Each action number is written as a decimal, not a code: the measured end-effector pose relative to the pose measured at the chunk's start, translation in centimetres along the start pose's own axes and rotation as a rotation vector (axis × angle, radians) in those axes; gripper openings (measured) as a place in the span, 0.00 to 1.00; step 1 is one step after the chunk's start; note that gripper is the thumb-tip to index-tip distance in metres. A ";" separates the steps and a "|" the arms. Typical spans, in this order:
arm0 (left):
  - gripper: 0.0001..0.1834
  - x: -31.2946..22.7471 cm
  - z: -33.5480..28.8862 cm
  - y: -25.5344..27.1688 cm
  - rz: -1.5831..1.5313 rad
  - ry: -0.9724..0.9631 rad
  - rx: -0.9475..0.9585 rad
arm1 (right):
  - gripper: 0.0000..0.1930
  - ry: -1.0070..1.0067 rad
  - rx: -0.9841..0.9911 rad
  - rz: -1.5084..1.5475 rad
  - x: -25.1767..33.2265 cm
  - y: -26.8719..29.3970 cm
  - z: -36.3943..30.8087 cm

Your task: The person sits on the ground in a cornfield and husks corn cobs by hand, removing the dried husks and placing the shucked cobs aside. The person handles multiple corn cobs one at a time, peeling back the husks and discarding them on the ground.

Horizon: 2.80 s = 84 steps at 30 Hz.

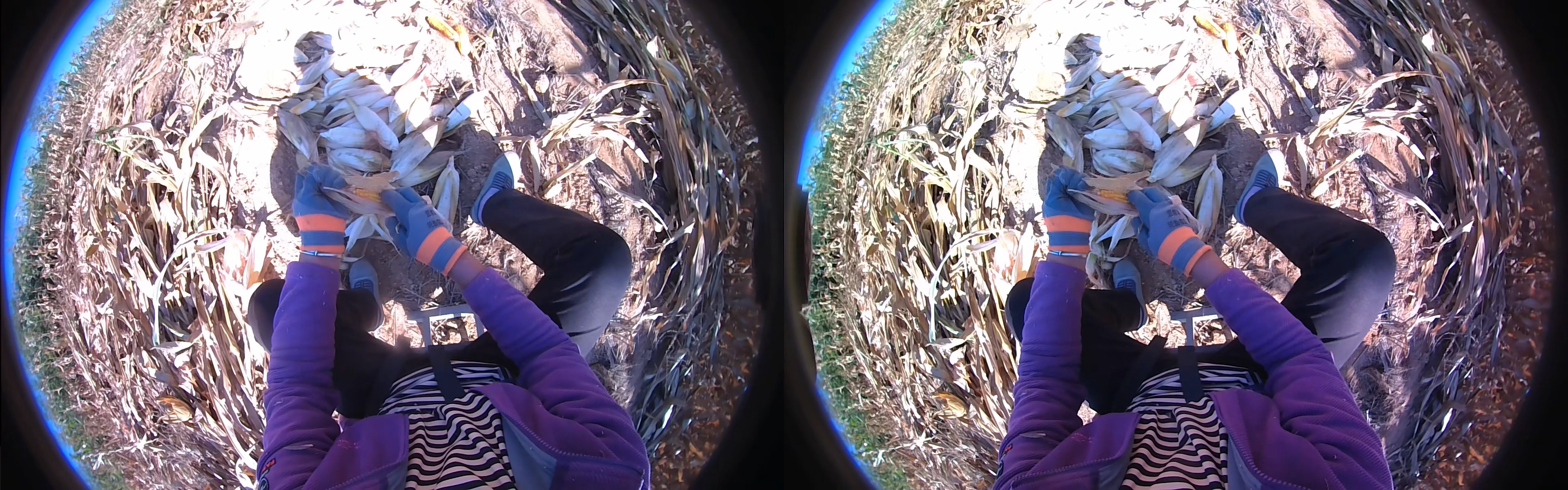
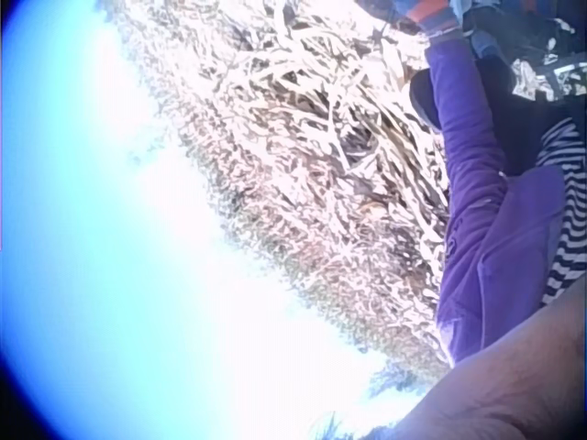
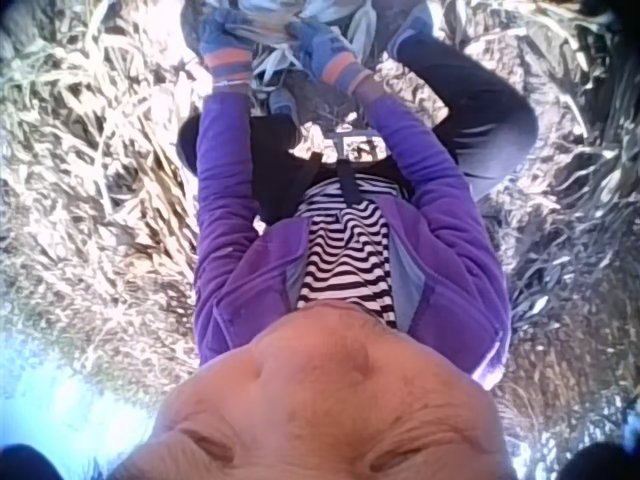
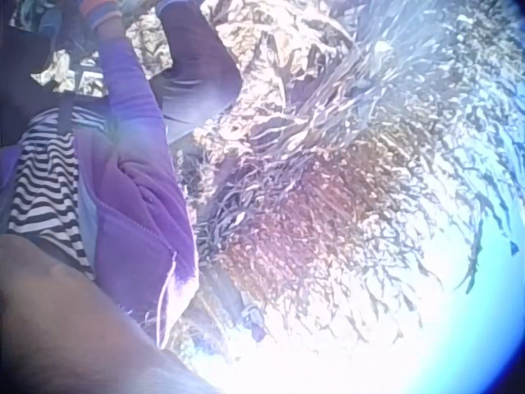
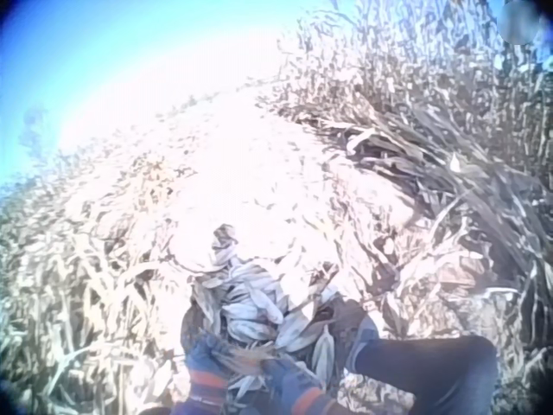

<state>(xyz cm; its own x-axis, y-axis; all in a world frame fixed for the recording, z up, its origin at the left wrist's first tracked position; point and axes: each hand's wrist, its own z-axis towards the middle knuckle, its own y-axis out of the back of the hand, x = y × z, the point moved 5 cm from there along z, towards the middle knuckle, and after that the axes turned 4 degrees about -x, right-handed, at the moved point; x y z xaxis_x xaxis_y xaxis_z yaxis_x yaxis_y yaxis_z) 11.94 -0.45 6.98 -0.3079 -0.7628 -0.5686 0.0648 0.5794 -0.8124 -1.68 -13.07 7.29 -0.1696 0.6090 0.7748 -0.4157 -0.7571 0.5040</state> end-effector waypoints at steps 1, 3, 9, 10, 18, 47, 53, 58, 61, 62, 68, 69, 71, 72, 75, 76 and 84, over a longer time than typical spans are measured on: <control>0.09 0.1 0.0 -0.1 -0.026 0.046 0.041 | 0.22 -0.005 -0.013 0.027 -0.1 0.0 0.0; 0.10 0.7 -0.2 -0.7 -0.121 0.145 0.089 | 0.23 -0.037 -0.024 0.095 -0.4 0.2 -0.1; 0.12 2.7 -1.4 -1.8 -0.523 0.424 0.096 | 0.27 -0.167 0.008 0.365 -1.5 -0.8 -0.1; 0.12 3.1 -1.7 -1.8 -0.535 0.455 0.081 | 0.27 -0.184 0.016 0.410 -1.7 -1.2 -0.1; 0.12 4.4 -2.6 -2.9 -0.640 0.572 0.222 | 0.35 -0.297 -0.047 0.631 -2.9 -2.6 -0.3; 0.12 1.1 -2.0 -1.0 0.071 0.471 -0.035 | 0.15 -0.880 -0.636 1.337 -14.2 3.5 -0.9; 0.10 2.6 -1.8 -0.2 0.792 0.213 -0.063 | 0.14 -0.854 -0.540 1.310 -12.6 3.4 -0.9; 0.29 6.3 -3.3 -0.2 1.438 0.008 0.488 | 0.14 -0.801 -0.470 1.173 -11.5 3.2 -0.9; 0.34 7.7 -4.3 -0.6 1.510 0.178 0.493 | 0.11 -0.775 -0.460 1.169 -11.0 3.0 -0.7; 0.35 7.7 -4.5 -0.5 1.523 0.245 0.467 | 0.11 -0.774 -0.454 1.177 -10.9 2.9 -0.7; 0.32 8.5 -4.9 1.2 1.621 0.168 0.395 | 0.13 -0.838 -0.491 1.235 -10.9 1.7 -0.8; 0.31 8.7 -5.1 1.1 1.659 0.192 0.431 | 0.13 -0.869 -0.474 1.211 -10.6 1.7 -0.9; 0.30 9.0 -5.5 0.8 1.734 0.241 0.511 | 0.14 -0.912 -0.449 1.193 -10.7 1.7 -1.1; 0.30 9.1 -5.7 0.4 1.747 0.210 0.520 | 0.15 -0.925 -0.440 1.200 -11.0 1.7 -1.1; 0.28 9.0 -6.1 0.2 1.774 0.136 0.530 | 0.16 -0.991 -0.437 1.215 -11.4 1.7 -1.1; 0.28 8.9 -6.1 0.3 1.775 0.127 0.529 | 0.17 -1.018 -0.440 1.219 -11.4 1.6 -1.0; 0.23 9.0 -6.6 -1.2 1.778 0.131 0.594 | 0.18 -1.069 -0.452 1.275 -13.9 0.4 -1.9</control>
<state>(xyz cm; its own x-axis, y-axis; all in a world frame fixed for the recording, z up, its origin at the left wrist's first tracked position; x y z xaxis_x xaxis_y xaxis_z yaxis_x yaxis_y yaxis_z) 2.79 -6.09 3.71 0.4205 0.5783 -0.6991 0.6168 0.3828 0.6877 -1.23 -21.37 -3.98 -0.0218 -0.8321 0.5542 -0.7320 -0.3643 -0.5757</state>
